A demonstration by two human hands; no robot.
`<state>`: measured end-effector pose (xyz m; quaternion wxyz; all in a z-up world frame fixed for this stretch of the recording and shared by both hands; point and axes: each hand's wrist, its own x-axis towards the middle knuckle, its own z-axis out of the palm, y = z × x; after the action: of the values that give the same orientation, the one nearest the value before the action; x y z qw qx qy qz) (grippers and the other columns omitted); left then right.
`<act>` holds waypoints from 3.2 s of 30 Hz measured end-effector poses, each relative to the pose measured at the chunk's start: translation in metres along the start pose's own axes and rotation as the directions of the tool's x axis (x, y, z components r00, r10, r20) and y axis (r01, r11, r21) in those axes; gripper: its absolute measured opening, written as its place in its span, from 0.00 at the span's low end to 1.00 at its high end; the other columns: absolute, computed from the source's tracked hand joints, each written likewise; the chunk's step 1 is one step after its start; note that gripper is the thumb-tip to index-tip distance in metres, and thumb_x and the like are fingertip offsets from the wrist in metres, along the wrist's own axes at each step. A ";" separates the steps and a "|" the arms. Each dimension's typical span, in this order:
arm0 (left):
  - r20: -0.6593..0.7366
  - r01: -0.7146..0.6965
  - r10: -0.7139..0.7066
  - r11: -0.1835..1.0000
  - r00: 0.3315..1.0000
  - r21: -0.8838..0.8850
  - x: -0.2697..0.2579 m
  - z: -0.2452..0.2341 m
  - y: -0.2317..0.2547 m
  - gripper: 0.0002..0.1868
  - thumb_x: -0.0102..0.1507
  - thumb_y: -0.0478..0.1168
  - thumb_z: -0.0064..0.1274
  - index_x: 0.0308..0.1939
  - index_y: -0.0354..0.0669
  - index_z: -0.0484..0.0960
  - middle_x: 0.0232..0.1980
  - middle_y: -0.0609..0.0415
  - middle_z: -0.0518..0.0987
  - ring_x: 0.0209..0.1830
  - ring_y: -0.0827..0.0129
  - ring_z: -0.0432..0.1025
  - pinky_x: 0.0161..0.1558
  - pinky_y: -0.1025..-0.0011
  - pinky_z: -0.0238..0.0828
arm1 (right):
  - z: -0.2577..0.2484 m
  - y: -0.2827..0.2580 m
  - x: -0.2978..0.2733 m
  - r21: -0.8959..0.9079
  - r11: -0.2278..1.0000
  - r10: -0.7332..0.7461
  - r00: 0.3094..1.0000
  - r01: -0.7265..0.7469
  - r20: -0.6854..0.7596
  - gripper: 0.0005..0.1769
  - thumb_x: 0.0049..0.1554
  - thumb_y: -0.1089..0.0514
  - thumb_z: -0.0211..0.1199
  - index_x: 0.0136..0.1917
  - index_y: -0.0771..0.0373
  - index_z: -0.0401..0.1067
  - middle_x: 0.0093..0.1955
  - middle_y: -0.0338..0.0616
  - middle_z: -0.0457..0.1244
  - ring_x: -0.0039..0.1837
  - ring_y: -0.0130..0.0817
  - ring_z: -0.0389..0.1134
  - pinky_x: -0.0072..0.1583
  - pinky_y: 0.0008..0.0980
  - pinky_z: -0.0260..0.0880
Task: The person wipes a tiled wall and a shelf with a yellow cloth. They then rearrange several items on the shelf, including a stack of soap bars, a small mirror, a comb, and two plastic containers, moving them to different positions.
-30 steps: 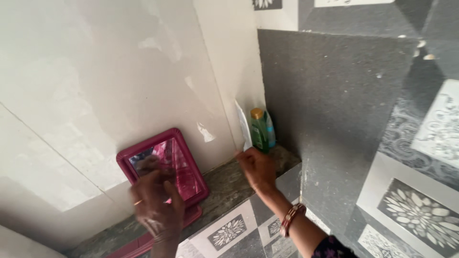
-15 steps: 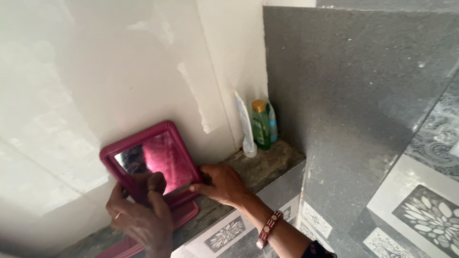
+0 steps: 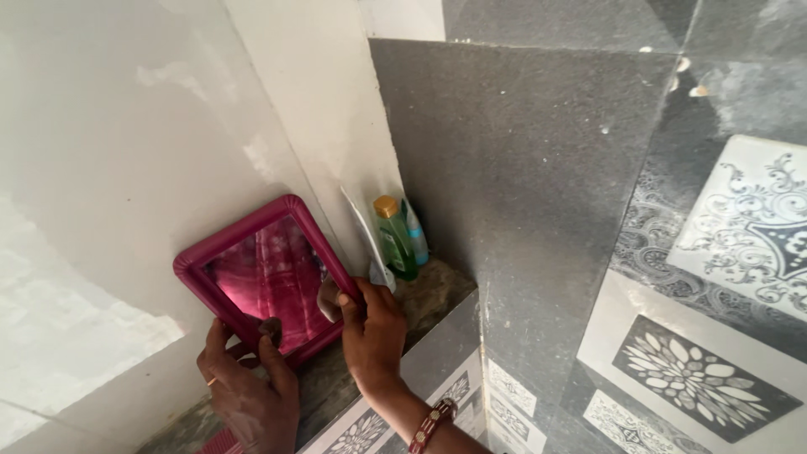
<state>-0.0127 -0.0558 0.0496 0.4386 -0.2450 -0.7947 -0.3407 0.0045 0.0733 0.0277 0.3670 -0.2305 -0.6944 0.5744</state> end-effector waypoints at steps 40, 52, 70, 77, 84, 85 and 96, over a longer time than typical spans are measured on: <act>0.186 0.105 -0.092 0.993 0.978 -0.056 -0.014 0.024 -0.040 0.28 0.58 0.38 0.64 0.61 0.38 0.75 0.40 0.48 0.86 0.35 0.64 0.83 0.34 0.67 0.79 | 0.003 0.022 -0.005 0.093 0.947 -0.296 0.949 0.306 -0.107 0.14 0.50 0.65 0.64 0.52 0.62 0.77 0.62 0.44 0.60 0.57 0.34 0.66 0.54 0.33 0.70; 0.170 0.068 -0.054 0.995 0.984 -0.078 -0.003 0.011 -0.012 0.34 0.56 0.40 0.65 0.63 0.35 0.69 0.45 0.44 0.83 0.40 0.59 0.81 0.38 0.64 0.79 | 0.002 0.016 -0.006 0.105 0.947 -0.300 0.952 0.305 -0.060 0.08 0.51 0.66 0.63 0.46 0.62 0.75 0.57 0.43 0.62 0.52 0.35 0.69 0.51 0.34 0.73; 0.505 -0.166 0.083 0.979 0.859 0.121 -0.003 -0.087 -0.123 0.21 0.53 0.45 0.64 0.50 0.52 0.83 0.49 0.47 0.84 0.50 0.53 0.79 0.51 0.59 0.76 | -0.007 0.009 -0.024 0.079 0.742 -0.650 0.686 0.666 0.327 0.05 0.50 0.66 0.64 0.34 0.58 0.73 0.35 0.39 0.66 0.34 0.34 0.69 0.37 0.33 0.72; 0.715 0.081 -0.150 0.988 0.683 0.130 -0.012 -0.123 -0.144 0.29 0.44 0.54 0.73 0.47 0.48 0.88 0.42 0.48 0.87 0.43 0.57 0.84 0.46 0.62 0.79 | -0.007 0.009 -0.024 0.101 0.704 -0.656 0.588 0.703 0.473 0.01 0.48 0.62 0.66 0.37 0.56 0.77 0.34 0.39 0.68 0.35 0.33 0.70 0.38 0.34 0.72; 0.618 -0.096 0.018 0.991 0.786 0.094 -0.017 -0.122 -0.113 0.14 0.54 0.49 0.63 0.41 0.50 0.88 0.38 0.48 0.86 0.39 0.52 0.81 0.44 0.57 0.78 | -0.010 0.008 -0.025 0.153 0.663 -0.664 0.481 0.733 0.572 0.25 0.46 0.58 0.68 0.58 0.60 0.76 0.35 0.40 0.69 0.37 0.32 0.70 0.41 0.36 0.73; 0.637 -0.098 -0.034 0.980 0.770 0.171 -0.019 -0.122 -0.106 0.16 0.54 0.48 0.62 0.44 0.52 0.88 0.38 0.48 0.85 0.40 0.50 0.80 0.44 0.55 0.78 | -0.010 0.009 -0.026 0.137 0.730 -0.592 0.518 0.670 0.618 0.24 0.48 0.58 0.66 0.59 0.60 0.76 0.36 0.39 0.69 0.37 0.31 0.70 0.41 0.35 0.74; 0.490 -0.262 0.141 0.946 0.860 0.189 -0.028 -0.109 -0.037 0.23 0.54 0.37 0.56 0.54 0.49 0.83 0.41 0.48 0.84 0.36 0.52 0.80 0.39 0.56 0.78 | -0.018 0.006 -0.047 0.255 0.914 -0.404 0.764 0.316 0.503 0.29 0.60 0.37 0.61 0.60 0.64 0.72 0.41 0.42 0.69 0.41 0.28 0.72 0.43 0.30 0.78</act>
<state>0.0333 -0.1647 0.0544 0.2936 -0.3455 -0.8831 -0.1206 0.0473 0.0517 0.0117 0.2742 0.1098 -0.7541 0.5866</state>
